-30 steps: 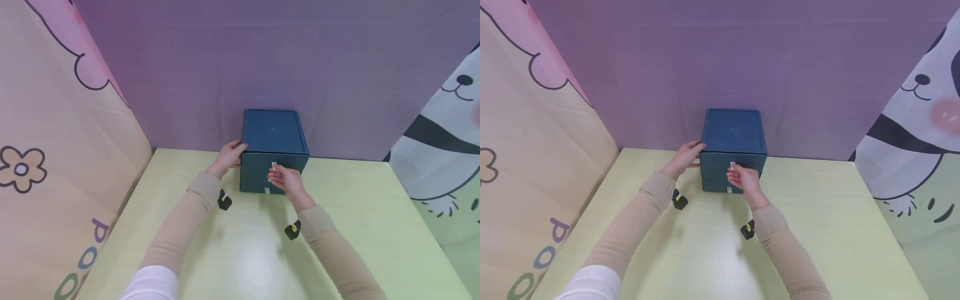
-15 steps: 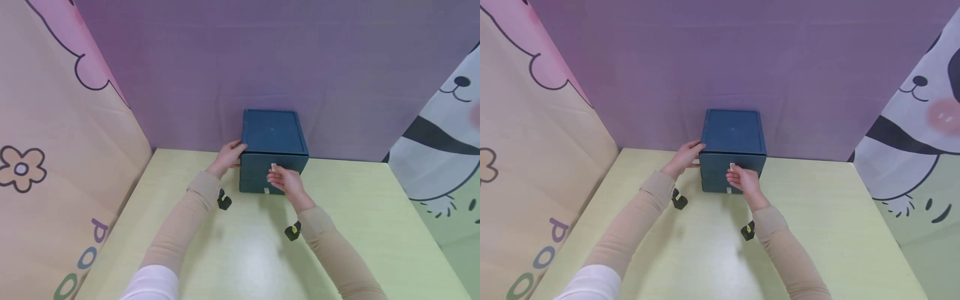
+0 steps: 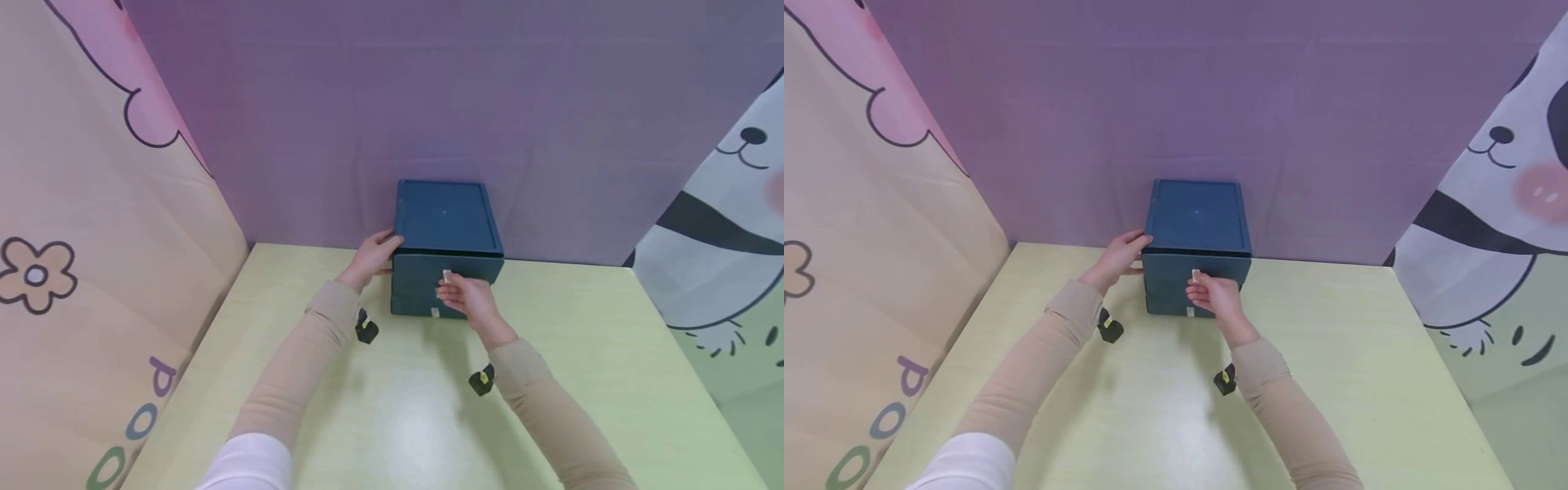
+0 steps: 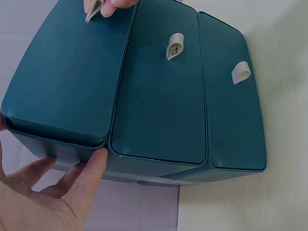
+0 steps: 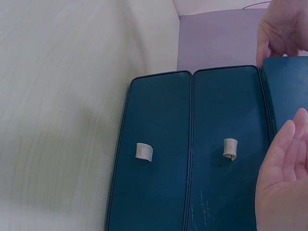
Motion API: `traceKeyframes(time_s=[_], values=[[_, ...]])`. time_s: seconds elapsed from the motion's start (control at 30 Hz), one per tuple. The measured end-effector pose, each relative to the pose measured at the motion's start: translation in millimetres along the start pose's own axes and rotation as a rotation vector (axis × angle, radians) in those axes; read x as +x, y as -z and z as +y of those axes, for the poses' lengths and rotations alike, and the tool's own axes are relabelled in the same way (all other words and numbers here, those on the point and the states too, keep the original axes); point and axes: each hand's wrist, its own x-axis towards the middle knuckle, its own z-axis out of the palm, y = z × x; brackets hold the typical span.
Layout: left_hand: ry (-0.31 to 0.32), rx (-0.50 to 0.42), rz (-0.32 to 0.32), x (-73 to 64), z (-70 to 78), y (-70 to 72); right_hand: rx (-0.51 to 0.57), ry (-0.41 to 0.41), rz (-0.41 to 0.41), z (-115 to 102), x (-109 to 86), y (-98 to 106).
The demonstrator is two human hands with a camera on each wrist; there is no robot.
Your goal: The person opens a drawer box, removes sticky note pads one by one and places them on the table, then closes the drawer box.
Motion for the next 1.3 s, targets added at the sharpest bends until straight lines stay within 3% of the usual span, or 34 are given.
traceKeyframes(time_s=[0.53,1.13,1.3], values=[[-0.006,0.004,0.000,0.0,-2.6,-2.2,-0.058,0.003,-0.031,5,-1.3,5],[-0.008,0.007,0.016,1.2,-1.4,-2.3,-0.052,-0.020,-0.095,-2,-6.3,7],[-0.006,0.002,0.018,-0.3,0.7,-2.1,-0.112,-0.002,-0.099,-5,-5.7,8]])
